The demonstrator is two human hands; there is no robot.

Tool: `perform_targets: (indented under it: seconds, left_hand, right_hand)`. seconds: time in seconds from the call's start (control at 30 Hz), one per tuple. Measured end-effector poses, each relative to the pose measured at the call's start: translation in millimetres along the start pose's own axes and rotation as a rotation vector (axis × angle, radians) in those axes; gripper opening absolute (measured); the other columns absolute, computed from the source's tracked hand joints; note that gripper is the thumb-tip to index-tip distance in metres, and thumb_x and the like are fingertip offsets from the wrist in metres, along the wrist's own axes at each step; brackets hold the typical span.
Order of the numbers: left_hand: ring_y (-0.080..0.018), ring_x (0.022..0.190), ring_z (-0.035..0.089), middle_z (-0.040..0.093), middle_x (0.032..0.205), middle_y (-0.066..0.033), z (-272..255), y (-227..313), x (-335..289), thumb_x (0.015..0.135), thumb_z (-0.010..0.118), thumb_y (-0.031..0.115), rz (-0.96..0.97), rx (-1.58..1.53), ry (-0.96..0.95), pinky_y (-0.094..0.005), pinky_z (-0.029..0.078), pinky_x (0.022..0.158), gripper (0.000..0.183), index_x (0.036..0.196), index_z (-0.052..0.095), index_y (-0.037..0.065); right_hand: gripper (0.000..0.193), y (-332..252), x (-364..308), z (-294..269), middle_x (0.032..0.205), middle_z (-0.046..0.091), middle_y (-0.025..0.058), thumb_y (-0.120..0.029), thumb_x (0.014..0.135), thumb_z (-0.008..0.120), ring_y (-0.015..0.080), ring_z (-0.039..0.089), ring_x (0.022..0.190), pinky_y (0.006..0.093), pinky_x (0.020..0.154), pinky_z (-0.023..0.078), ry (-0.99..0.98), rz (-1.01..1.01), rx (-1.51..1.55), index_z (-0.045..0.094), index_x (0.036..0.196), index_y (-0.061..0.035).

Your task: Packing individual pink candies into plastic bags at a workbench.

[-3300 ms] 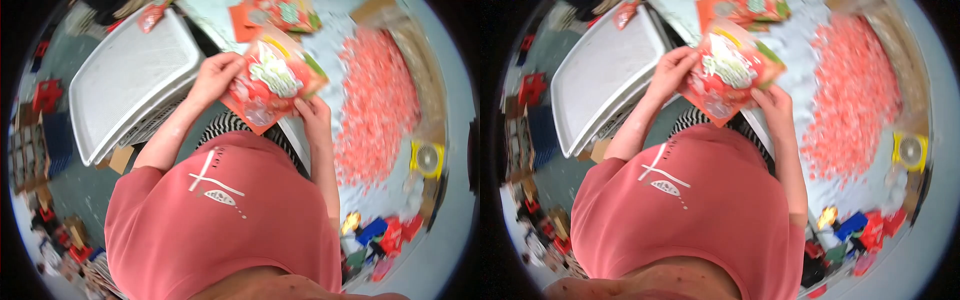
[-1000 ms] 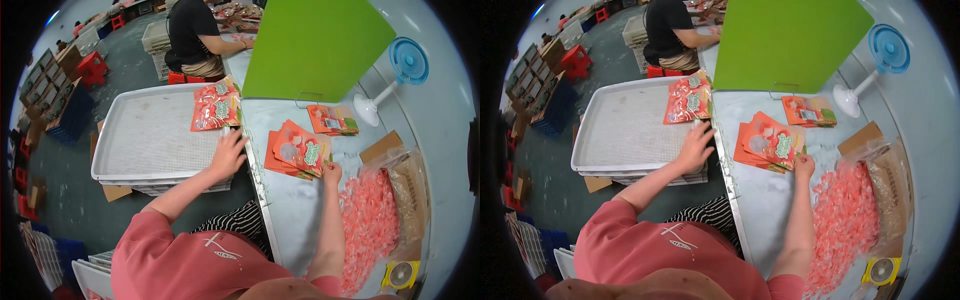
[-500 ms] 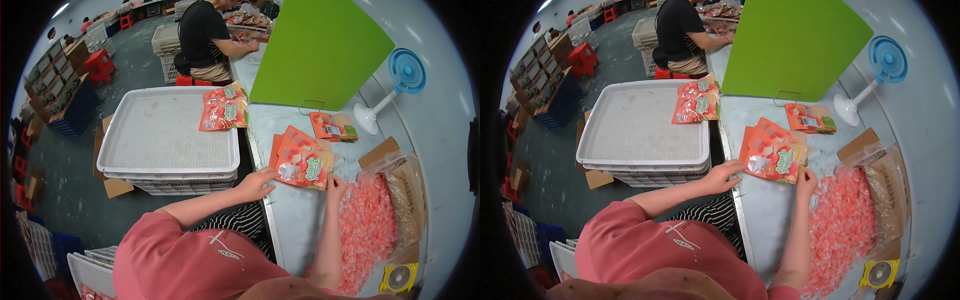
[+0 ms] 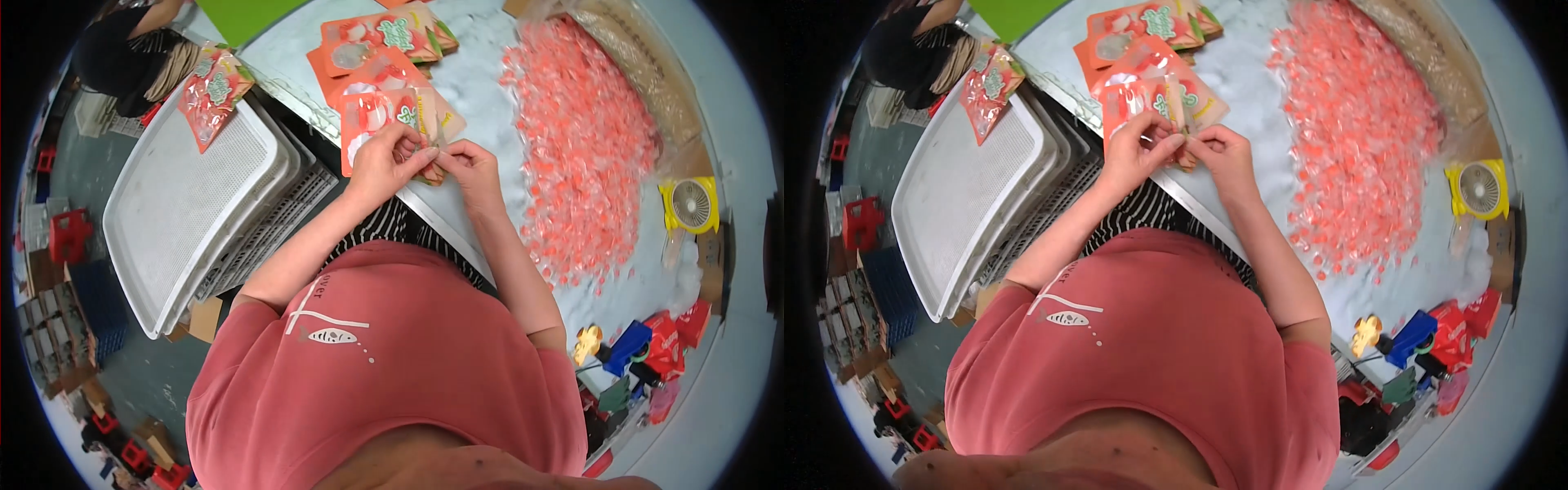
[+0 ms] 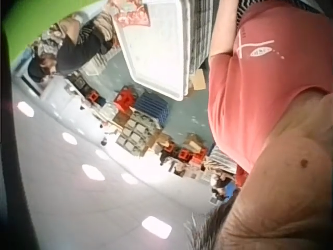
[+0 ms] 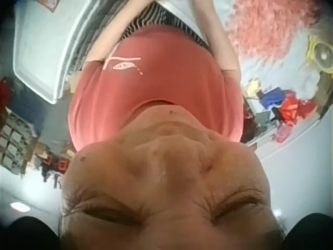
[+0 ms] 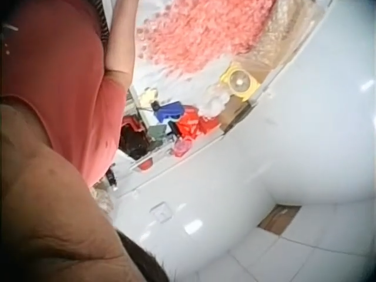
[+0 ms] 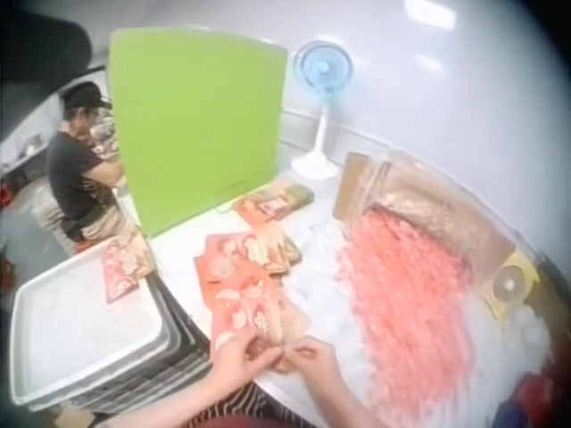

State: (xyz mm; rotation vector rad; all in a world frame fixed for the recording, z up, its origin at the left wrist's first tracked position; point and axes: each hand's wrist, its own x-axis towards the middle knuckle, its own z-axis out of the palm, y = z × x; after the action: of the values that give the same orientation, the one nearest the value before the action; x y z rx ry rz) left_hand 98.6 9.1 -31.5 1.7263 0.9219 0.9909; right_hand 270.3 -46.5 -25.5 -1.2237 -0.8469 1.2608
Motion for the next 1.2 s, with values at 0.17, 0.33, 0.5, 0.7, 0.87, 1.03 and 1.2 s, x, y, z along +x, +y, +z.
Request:
perform_targets:
  seconds: [0.17, 0.33, 0.5, 0.7, 0.87, 1.03, 1.2]
  left_hand:
    - [-0.0169, 0.060, 0.060, 0.060, 0.069, -0.0097, 15, -11, -4, 0.087, 0.071, 0.014, -0.089, -0.050, 0.003, -0.0311, 0.046, 0.054, 0.020, 0.078, 0.062, -0.001]
    - [-0.0182, 0.056, 0.057, 0.059, 0.067, -0.0106, 12, 5, -7, 0.086, 0.069, 0.013, -0.029, 0.089, -0.036, -0.0322, 0.045, 0.052, 0.018, 0.078, 0.062, -0.001]
    - [-0.0119, 0.054, 0.052, 0.056, 0.060, -0.0065, 9, 13, -15, 0.082, 0.068, 0.009, -0.093, 0.087, -0.039, -0.0293, 0.044, 0.052, 0.016, 0.074, 0.059, -0.001]
    - [-0.0148, 0.054, 0.055, 0.057, 0.062, -0.0084, 23, 25, -22, 0.078, 0.067, 0.005, -0.072, 0.053, -0.034, -0.0298, 0.046, 0.053, 0.012, 0.072, 0.058, -0.001]
    - [-0.0201, 0.056, 0.059, 0.058, 0.065, -0.0103, 31, 34, -27, 0.076, 0.069, 0.005, 0.029, 0.192, -0.089, -0.0333, 0.047, 0.053, 0.013, 0.071, 0.059, 0.000]
    - [-0.0322, 0.065, 0.064, 0.063, 0.071, -0.0116, 39, 27, -37, 0.076, 0.068, 0.011, 0.084, 0.349, -0.204, -0.0420, 0.051, 0.058, 0.012, 0.071, 0.061, 0.004]
    - [-0.0337, 0.065, 0.065, 0.064, 0.070, -0.0124, 49, 28, -46, 0.077, 0.068, 0.013, 0.103, 0.376, -0.277, -0.0428, 0.052, 0.058, 0.012, 0.072, 0.062, 0.004]
  right_hand:
    - [0.007, 4, -18, 1, 0.079, 0.068, 0.0043, -0.005, 0.086, 0.071, 0.0088, 0.063, 0.072, 0.0224, 0.068, 0.049, -0.054, 0.056, 0.025, 0.066, 0.087, -0.0006]
    - [0.010, 22, -16, -14, 0.078, 0.066, 0.0032, -0.010, 0.089, 0.070, 0.0077, 0.060, 0.071, 0.0219, 0.068, 0.048, 0.082, 0.083, 0.074, 0.066, 0.087, -0.0012]
    - [0.013, 28, -17, -20, 0.078, 0.062, 0.0002, -0.009, 0.085, 0.075, 0.0080, 0.057, 0.070, 0.0252, 0.064, 0.047, 0.324, -0.292, -0.400, 0.064, 0.088, -0.0027]
    - [0.017, 19, -35, -9, 0.082, 0.055, 0.0072, -0.007, 0.077, 0.077, 0.0217, 0.059, 0.068, 0.0317, 0.059, 0.048, 0.383, -1.026, -1.030, 0.062, 0.087, -0.0068]
    - [0.011, 17, -53, -17, 0.076, 0.055, 0.0096, -0.010, 0.082, 0.071, 0.0263, 0.058, 0.067, 0.0357, 0.057, 0.047, 0.183, -0.889, -1.205, 0.063, 0.089, -0.0059]
    - [0.014, 1, -63, -26, 0.079, 0.063, 0.0094, -0.010, 0.093, 0.059, 0.0209, 0.058, 0.067, 0.0317, 0.060, 0.047, -0.044, -0.125, -1.001, 0.065, 0.101, -0.0016]
    - [0.023, -10, -67, -33, 0.089, 0.067, 0.0044, -0.006, 0.098, 0.049, 0.0101, 0.059, 0.078, 0.0239, 0.075, 0.049, -0.097, 0.033, -0.101, 0.062, 0.114, 0.0041]
